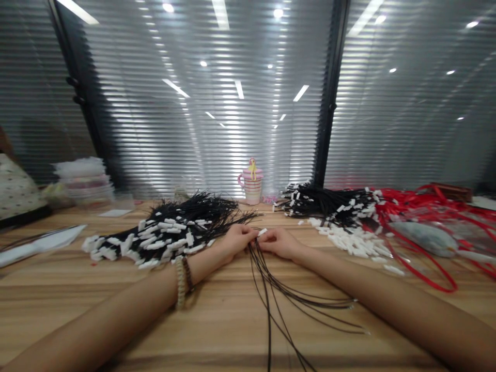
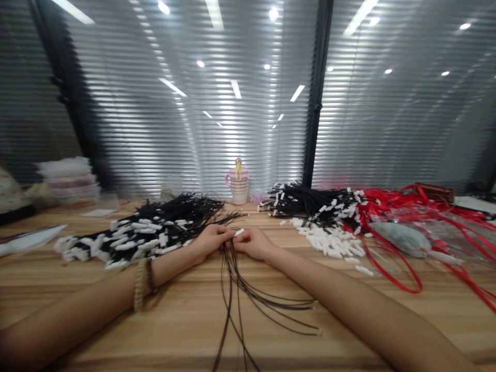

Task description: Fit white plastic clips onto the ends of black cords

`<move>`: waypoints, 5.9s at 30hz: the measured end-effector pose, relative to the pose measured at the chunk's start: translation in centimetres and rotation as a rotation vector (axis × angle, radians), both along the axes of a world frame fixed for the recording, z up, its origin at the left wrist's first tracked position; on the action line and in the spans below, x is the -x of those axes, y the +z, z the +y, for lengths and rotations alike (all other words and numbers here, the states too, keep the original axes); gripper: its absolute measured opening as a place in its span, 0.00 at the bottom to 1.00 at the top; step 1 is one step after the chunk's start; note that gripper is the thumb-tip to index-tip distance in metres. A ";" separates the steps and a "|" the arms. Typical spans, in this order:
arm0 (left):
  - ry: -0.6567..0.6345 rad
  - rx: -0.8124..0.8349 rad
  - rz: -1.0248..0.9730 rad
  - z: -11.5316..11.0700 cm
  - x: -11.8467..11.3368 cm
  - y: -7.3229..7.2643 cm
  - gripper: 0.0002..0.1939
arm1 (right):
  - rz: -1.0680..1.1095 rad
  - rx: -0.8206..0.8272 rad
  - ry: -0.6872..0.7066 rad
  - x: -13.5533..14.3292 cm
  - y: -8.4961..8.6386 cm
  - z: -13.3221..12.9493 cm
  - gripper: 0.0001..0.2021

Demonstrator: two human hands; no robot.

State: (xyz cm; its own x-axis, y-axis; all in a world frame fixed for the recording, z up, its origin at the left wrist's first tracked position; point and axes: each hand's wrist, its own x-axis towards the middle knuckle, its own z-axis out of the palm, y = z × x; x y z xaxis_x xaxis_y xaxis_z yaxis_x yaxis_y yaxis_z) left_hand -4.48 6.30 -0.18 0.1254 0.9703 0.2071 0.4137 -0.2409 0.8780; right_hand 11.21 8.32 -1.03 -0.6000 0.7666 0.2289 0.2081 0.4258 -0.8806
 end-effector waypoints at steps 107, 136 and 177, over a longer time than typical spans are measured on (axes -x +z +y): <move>0.068 0.100 -0.078 -0.1 -0.3 0.5 0.19 | -0.010 -0.499 -0.339 -2.0 0.1 -0.2 0.05; 0.062 0.091 -0.075 -0.1 -0.3 0.5 0.18 | -0.056 -0.663 -0.343 -2.0 -0.3 -0.3 0.06; 0.001 0.160 -0.104 -0.1 -0.1 0.9 0.15 | -0.065 -0.669 -0.339 -2.1 -0.3 -0.4 0.06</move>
State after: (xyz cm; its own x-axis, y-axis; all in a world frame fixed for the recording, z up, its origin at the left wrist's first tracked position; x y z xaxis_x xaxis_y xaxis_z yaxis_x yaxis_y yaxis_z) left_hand -4.43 6.24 0.69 0.1102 0.9920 0.0623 0.3186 -0.0947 0.9431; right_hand 13.28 7.96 -1.37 -0.3839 0.6213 0.6831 0.4655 0.7691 -0.4379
